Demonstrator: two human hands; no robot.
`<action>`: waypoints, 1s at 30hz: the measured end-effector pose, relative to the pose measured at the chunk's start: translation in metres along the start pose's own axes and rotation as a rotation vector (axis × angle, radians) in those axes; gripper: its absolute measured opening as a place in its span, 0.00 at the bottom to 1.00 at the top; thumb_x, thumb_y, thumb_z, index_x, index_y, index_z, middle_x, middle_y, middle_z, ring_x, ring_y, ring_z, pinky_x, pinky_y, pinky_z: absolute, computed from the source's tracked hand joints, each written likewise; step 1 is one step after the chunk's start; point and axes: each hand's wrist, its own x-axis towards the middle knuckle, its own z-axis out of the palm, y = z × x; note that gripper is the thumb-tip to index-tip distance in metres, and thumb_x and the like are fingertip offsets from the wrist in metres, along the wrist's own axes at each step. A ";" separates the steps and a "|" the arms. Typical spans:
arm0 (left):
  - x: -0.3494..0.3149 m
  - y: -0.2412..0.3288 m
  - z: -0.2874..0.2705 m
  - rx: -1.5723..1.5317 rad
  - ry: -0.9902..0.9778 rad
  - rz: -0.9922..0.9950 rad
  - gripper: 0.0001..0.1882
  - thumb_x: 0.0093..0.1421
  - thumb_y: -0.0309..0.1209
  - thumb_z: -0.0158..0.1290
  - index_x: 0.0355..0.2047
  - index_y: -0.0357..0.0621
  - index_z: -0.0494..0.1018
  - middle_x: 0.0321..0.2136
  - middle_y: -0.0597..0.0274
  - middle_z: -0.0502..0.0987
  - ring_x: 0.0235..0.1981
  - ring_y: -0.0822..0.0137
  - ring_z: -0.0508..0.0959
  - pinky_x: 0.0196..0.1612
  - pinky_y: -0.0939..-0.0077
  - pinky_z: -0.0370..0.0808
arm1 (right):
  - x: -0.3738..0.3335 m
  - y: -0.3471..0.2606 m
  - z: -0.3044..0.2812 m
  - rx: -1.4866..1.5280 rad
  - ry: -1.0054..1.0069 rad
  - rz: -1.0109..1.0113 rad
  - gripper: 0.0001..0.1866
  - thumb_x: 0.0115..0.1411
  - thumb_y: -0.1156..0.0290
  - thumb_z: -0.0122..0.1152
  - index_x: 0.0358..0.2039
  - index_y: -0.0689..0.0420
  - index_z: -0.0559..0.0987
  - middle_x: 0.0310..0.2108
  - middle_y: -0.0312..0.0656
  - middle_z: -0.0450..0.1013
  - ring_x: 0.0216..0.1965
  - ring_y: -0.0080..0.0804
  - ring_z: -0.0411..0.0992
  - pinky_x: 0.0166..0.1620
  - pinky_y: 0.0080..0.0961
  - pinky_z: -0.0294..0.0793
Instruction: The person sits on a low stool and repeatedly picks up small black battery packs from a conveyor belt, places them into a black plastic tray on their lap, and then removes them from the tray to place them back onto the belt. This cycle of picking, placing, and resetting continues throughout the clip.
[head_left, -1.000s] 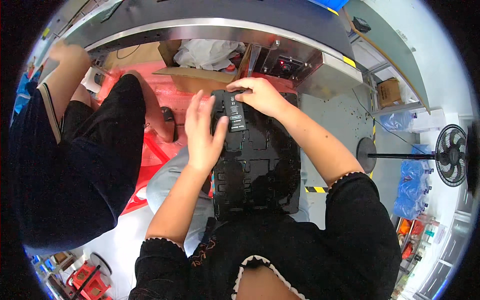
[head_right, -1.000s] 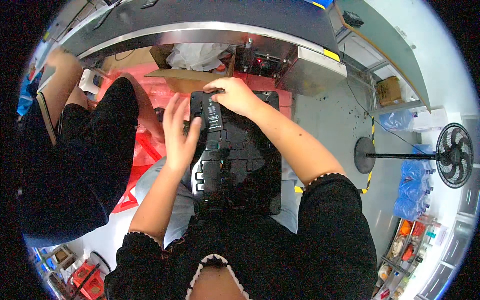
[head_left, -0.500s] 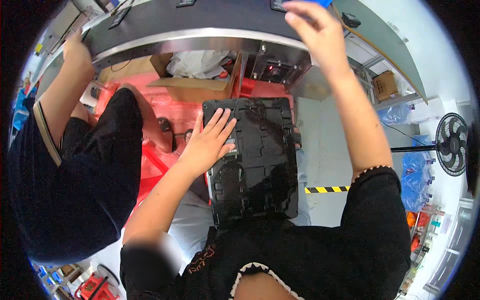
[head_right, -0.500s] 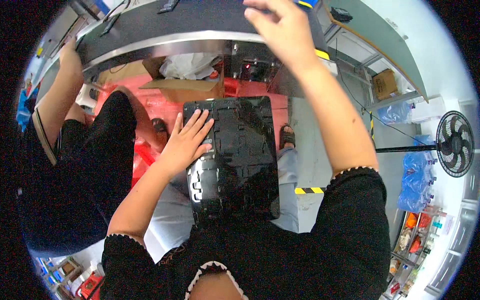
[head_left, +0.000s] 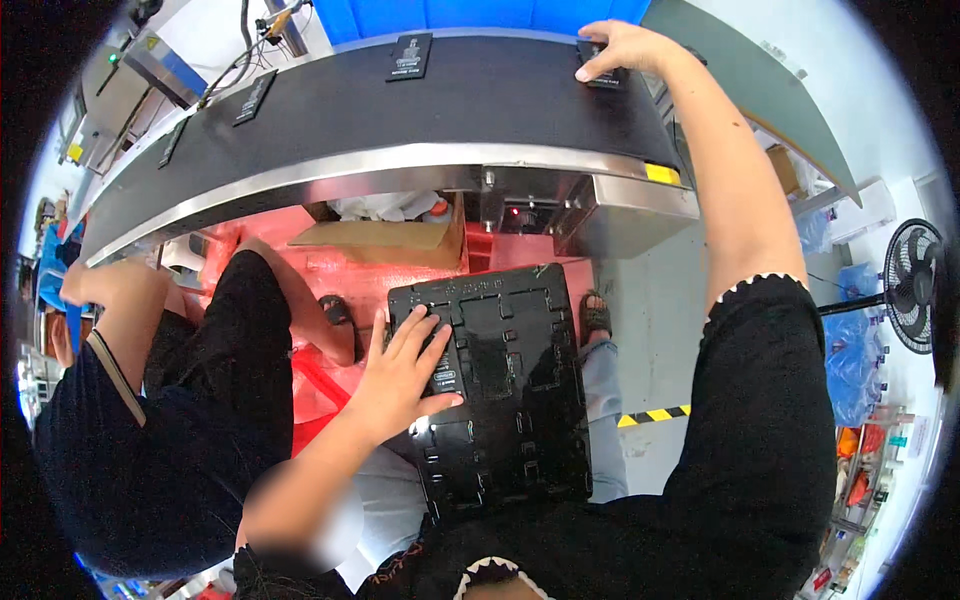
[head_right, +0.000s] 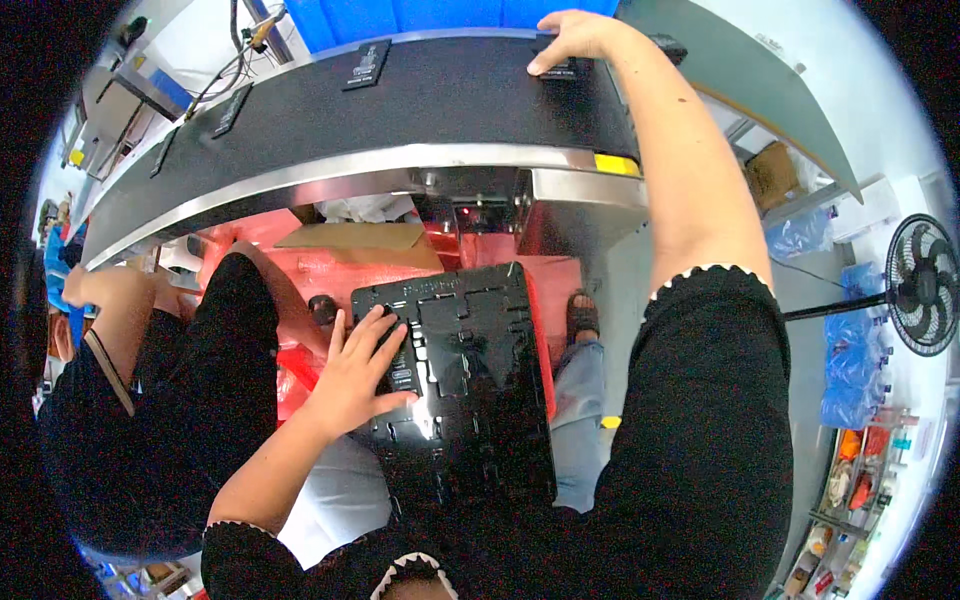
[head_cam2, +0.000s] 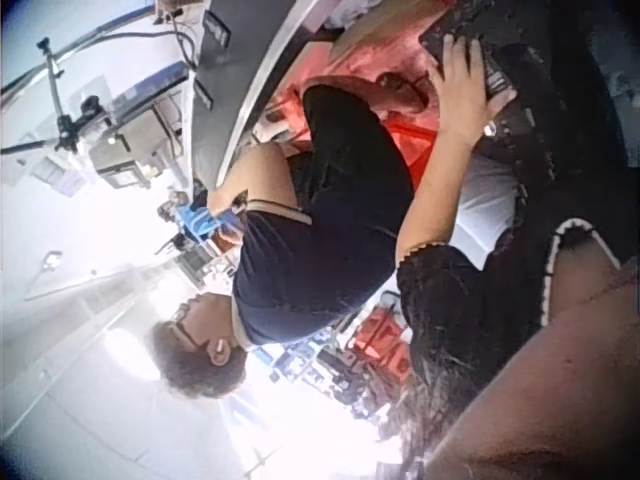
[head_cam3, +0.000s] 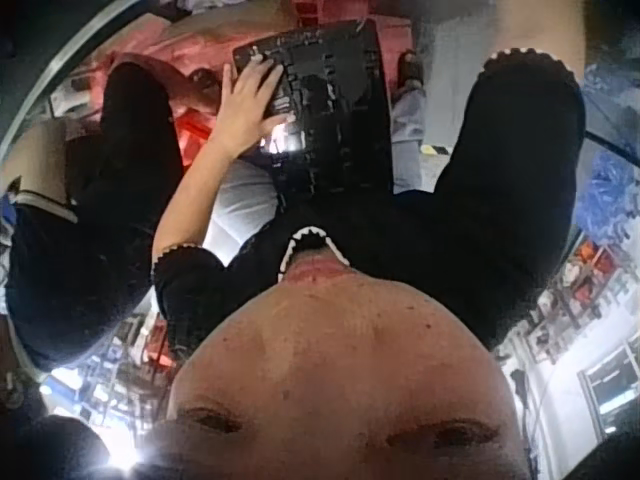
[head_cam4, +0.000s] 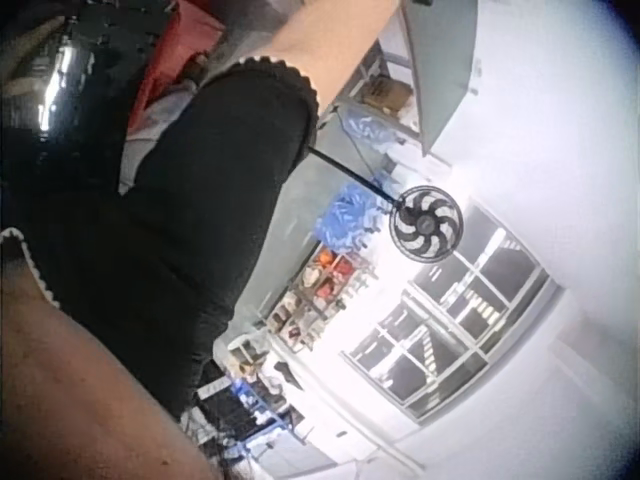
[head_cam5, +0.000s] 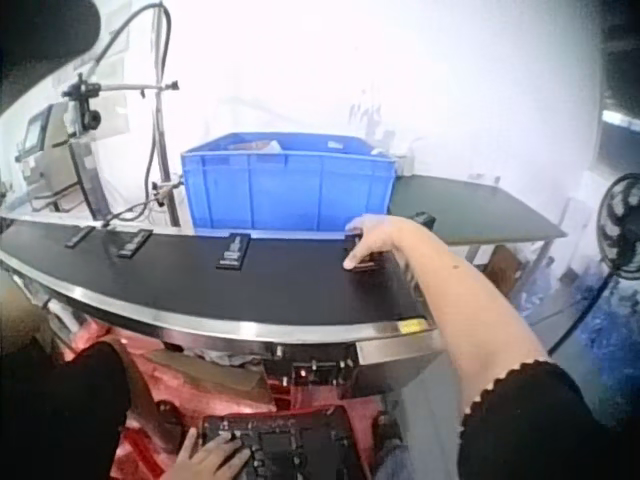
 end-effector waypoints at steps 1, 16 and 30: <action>0.002 -0.002 0.001 -0.003 0.008 0.012 0.45 0.44 0.51 0.60 0.57 0.39 0.60 0.55 0.50 0.62 0.62 0.49 0.56 0.63 0.42 0.43 | -0.009 -0.001 -0.001 -0.015 0.055 -0.005 0.50 0.37 0.54 0.73 0.59 0.60 0.63 0.59 0.55 0.60 0.62 0.43 0.57 0.62 0.35 0.55; 0.017 -0.021 -0.011 -0.079 -0.009 0.033 0.42 0.43 0.34 0.63 0.59 0.42 0.58 0.51 0.48 0.64 0.56 0.46 0.62 0.60 0.53 0.57 | -0.184 -0.144 0.141 0.445 0.252 -0.405 0.22 0.48 0.59 0.67 0.42 0.54 0.74 0.43 0.43 0.69 0.50 0.35 0.65 0.53 0.31 0.63; 0.002 0.004 0.021 -0.029 0.106 -0.029 0.51 0.40 0.52 0.63 0.61 0.43 0.55 0.53 0.48 0.59 0.57 0.48 0.59 0.61 0.40 0.48 | -0.148 -0.120 0.045 0.207 0.955 -0.278 0.13 0.56 0.68 0.58 0.38 0.64 0.73 0.35 0.48 0.68 0.37 0.35 0.69 0.42 0.28 0.70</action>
